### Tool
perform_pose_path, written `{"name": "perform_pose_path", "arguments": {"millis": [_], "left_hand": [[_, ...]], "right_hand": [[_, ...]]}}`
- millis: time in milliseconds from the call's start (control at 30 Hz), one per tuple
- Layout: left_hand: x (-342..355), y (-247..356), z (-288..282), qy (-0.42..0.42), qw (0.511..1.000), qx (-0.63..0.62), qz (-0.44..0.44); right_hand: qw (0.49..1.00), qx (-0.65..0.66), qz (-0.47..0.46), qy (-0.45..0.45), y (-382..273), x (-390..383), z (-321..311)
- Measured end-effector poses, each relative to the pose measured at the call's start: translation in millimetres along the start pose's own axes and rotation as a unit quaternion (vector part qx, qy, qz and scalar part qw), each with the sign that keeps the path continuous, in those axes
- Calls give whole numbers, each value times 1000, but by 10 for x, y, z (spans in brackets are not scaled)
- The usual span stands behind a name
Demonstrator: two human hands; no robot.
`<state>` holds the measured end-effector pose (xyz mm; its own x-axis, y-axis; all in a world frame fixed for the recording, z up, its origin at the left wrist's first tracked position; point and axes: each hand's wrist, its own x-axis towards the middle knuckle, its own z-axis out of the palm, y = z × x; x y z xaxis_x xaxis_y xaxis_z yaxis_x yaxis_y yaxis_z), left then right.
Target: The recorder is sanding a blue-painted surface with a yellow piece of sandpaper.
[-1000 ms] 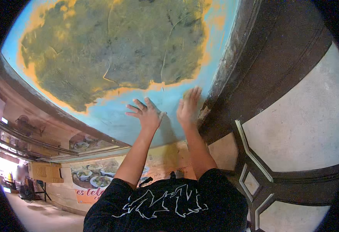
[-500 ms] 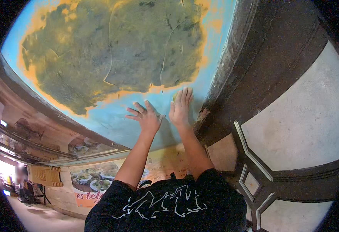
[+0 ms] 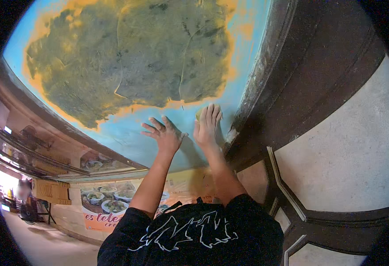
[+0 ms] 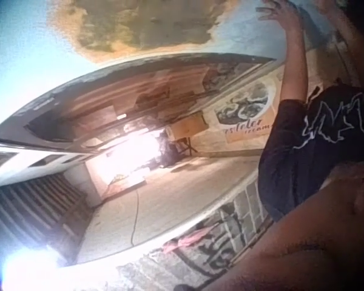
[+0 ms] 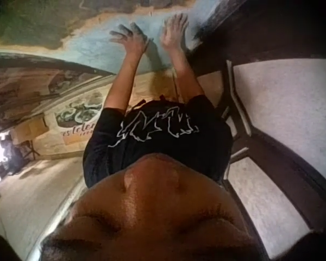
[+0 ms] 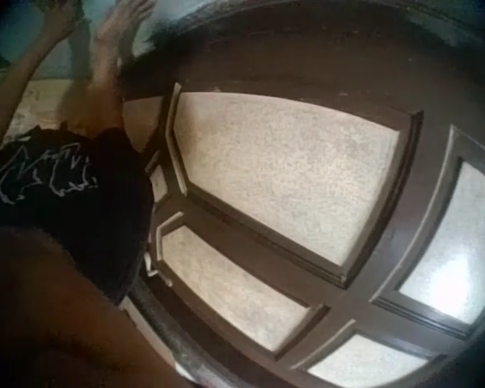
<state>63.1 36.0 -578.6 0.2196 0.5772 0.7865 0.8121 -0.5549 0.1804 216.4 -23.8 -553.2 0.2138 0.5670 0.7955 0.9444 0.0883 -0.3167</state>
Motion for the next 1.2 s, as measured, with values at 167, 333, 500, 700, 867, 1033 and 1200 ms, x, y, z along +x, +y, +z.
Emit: {"name": "perform_pose_path", "arguments": {"millis": [167, 333, 500, 700, 867, 1033, 1200], "left_hand": [[-22, 64, -5, 1, 1000, -11, -4], [-10, 111, 7, -8, 1000, 13, -13], [-42, 62, -13, 20, 1000, 19, -1], [-50, 71, -124, -22, 1000, -5, -5], [-50, 62, -122, -33, 999, -5, -2], [-86, 53, -169, -69, 997, -1, -16], [-86, -8, -135, -42, 999, -8, -5]], "right_hand": [[999, -21, 19, 30, 191, 213, -240], [998, 6, 54, 28, 141, -26, -165], [1000, 19, -3, -10, -98, 111, -177], [996, -5, 75, 45, 54, 140, -323], [1000, 13, 14, 12, -241, -67, -83], [999, -30, 5, -22, -126, 118, -198], [995, 8, 82, 52, -165, 10, -192]]}}
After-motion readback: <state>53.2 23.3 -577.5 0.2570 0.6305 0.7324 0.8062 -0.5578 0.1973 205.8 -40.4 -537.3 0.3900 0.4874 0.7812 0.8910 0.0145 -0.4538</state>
